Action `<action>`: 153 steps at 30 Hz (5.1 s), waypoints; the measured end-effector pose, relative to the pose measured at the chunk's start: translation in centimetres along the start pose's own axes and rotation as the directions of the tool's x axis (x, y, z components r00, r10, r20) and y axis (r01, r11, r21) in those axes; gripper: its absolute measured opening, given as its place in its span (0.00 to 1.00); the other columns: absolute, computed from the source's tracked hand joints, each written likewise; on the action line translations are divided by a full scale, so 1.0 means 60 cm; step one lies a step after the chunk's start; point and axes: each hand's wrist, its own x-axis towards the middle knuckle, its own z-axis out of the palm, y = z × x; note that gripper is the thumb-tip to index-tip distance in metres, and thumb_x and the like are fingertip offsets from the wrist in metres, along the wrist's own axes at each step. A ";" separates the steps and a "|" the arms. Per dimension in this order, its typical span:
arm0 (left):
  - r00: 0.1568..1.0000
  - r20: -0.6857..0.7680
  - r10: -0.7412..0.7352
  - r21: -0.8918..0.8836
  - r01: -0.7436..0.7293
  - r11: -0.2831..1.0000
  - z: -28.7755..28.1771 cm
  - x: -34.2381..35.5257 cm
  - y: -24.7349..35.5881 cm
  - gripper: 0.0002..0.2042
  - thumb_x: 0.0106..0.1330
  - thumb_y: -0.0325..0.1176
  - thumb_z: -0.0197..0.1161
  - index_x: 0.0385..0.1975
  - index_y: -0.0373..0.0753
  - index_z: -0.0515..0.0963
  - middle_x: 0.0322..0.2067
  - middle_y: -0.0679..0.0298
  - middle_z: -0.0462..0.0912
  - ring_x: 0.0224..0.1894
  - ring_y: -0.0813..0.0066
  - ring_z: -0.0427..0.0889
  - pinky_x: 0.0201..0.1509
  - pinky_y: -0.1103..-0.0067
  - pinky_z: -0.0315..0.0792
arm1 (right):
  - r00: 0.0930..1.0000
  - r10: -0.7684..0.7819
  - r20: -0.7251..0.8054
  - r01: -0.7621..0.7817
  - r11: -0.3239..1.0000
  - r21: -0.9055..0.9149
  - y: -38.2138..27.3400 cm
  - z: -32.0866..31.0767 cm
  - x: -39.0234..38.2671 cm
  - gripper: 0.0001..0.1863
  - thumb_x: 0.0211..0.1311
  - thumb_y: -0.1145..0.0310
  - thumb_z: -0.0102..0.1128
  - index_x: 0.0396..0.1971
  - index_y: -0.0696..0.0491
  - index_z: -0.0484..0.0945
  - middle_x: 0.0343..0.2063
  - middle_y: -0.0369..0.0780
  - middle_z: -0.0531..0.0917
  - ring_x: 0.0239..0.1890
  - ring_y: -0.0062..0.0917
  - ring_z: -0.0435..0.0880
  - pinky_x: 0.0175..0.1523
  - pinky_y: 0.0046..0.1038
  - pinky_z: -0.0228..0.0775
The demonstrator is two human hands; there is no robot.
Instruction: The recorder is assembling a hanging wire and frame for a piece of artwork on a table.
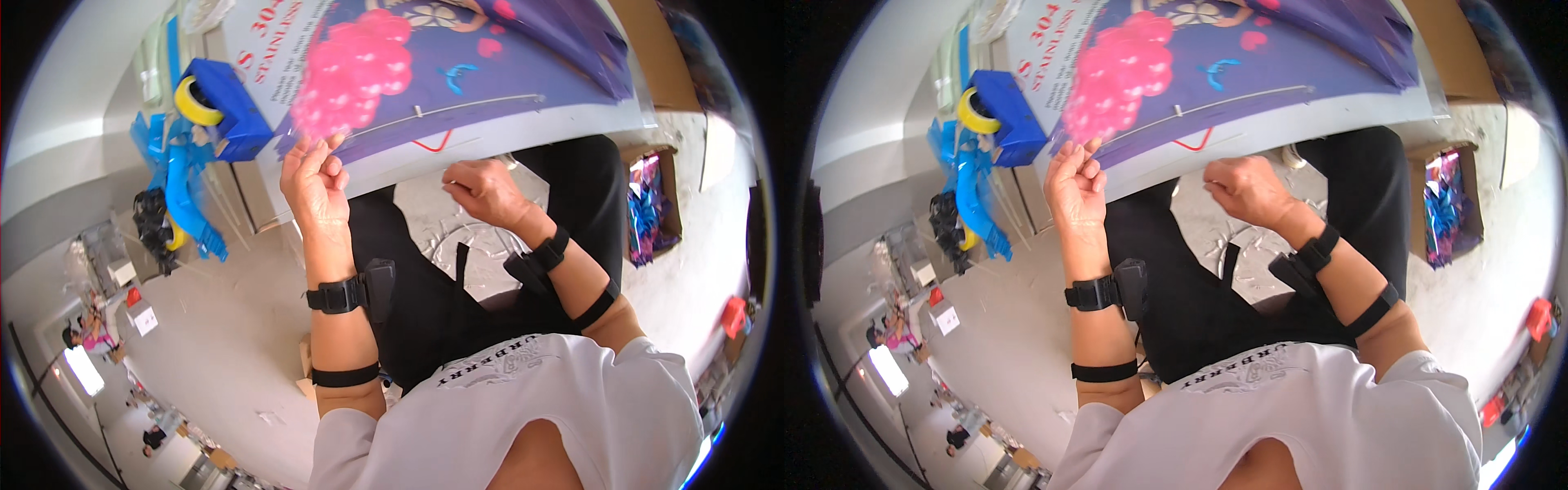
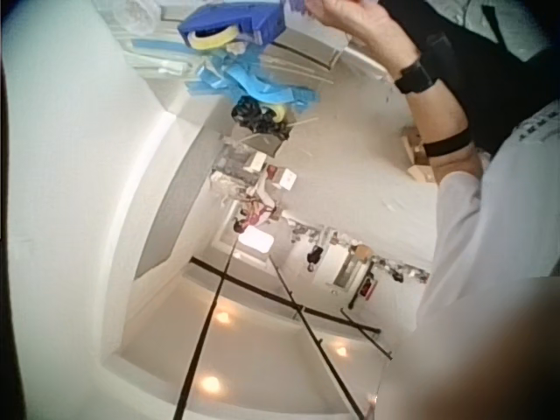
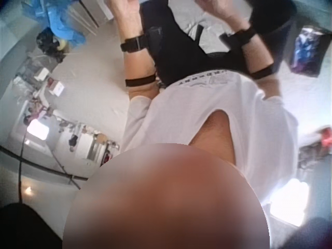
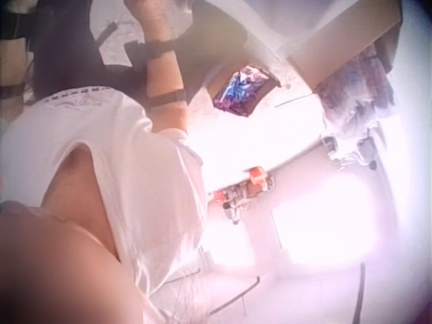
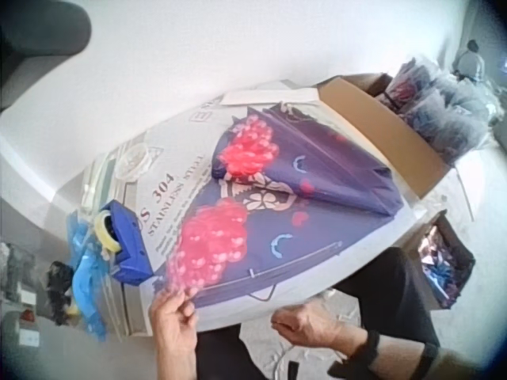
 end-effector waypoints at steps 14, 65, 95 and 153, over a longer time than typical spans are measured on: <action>0.967 0.206 -0.153 0.206 0.110 0.972 0.124 -0.007 -0.086 0.08 0.60 0.20 0.51 0.39 0.36 0.66 0.37 0.45 0.79 0.15 0.84 0.59 0.15 0.86 0.53 | 0.871 0.209 0.444 -0.053 0.939 -0.340 -0.025 -0.101 0.025 0.09 0.52 0.68 0.60 0.19 0.57 0.76 0.19 0.47 0.79 0.28 0.43 0.80 0.35 0.39 0.72; 0.948 0.131 -0.289 0.395 0.217 0.893 0.096 0.005 -0.052 0.12 0.59 0.27 0.58 0.39 0.25 0.74 0.13 0.77 0.57 0.12 0.89 0.52 0.15 0.86 0.46 | 0.932 0.361 0.030 -0.312 0.843 -0.439 0.007 -0.050 0.195 0.19 0.53 0.53 0.62 0.27 0.57 0.80 0.25 0.46 0.82 0.32 0.42 0.82 0.37 0.39 0.74; 0.976 0.093 -0.199 0.397 0.146 0.906 0.099 0.002 -0.080 0.09 0.58 0.24 0.56 0.35 0.27 0.78 0.12 0.76 0.59 0.11 0.89 0.53 0.13 0.85 0.45 | 0.941 0.338 0.002 -0.310 0.865 -0.394 -0.014 -0.014 0.168 0.17 0.42 0.55 0.69 0.20 0.55 0.79 0.20 0.44 0.81 0.29 0.39 0.82 0.33 0.36 0.74; 0.865 0.301 0.401 0.953 -0.291 -0.088 -0.100 0.152 0.019 0.06 0.48 0.30 0.69 0.21 0.37 0.79 0.25 0.59 0.81 0.30 0.62 0.80 0.35 0.70 0.72 | 0.999 -0.032 0.033 0.044 0.845 -0.533 0.046 -0.085 0.054 0.36 0.56 0.56 0.60 0.62 0.52 0.59 0.65 0.39 0.59 0.67 0.32 0.55 0.71 0.35 0.43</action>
